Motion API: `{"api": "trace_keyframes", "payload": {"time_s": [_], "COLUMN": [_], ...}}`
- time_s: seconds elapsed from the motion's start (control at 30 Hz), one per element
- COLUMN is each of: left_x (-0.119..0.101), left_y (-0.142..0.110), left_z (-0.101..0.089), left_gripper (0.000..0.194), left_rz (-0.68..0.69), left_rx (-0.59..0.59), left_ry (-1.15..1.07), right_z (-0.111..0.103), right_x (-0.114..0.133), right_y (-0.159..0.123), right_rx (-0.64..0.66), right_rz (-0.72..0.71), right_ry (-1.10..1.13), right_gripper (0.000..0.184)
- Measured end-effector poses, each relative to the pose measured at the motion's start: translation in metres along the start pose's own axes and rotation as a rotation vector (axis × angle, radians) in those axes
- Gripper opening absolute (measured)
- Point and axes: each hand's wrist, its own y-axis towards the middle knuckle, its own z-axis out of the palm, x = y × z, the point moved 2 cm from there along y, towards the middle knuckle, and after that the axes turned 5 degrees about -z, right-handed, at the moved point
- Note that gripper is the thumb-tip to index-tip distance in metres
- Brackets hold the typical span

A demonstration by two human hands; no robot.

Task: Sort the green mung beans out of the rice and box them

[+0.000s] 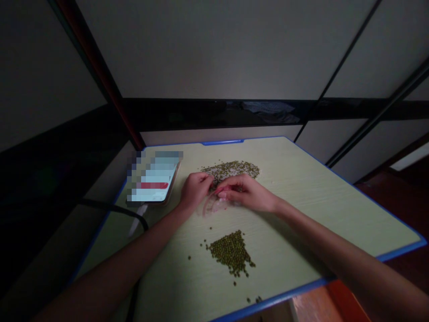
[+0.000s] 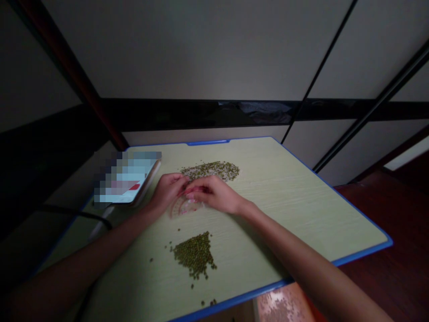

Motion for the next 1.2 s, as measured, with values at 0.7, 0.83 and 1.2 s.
{"api": "trace_keyframes", "payload": {"time_s": [0.7, 0.83, 1.2], "left_x": [-0.008, -0.010, -0.011], "left_y": [-0.003, -0.001, 0.000], "left_z": [-0.006, -0.006, -0.004], "left_gripper": [0.022, 0.023, 0.025], "left_rz": [-0.025, -0.040, -0.051], "left_rx": [-0.121, -0.105, -0.103], "left_ry": [-0.340, -0.335, -0.315], "right_z": [0.029, 0.044, 0.051], "right_x": [-0.007, -0.001, 0.002], "right_y": [0.017, 0.018, 0.017], "right_rx": [0.192, 0.297, 0.267], "right_rz": [-0.060, -0.085, -0.085], "right_ry": [0.014, 0.044, 0.095], "right_gripper": [0.017, 0.018, 0.020]}}
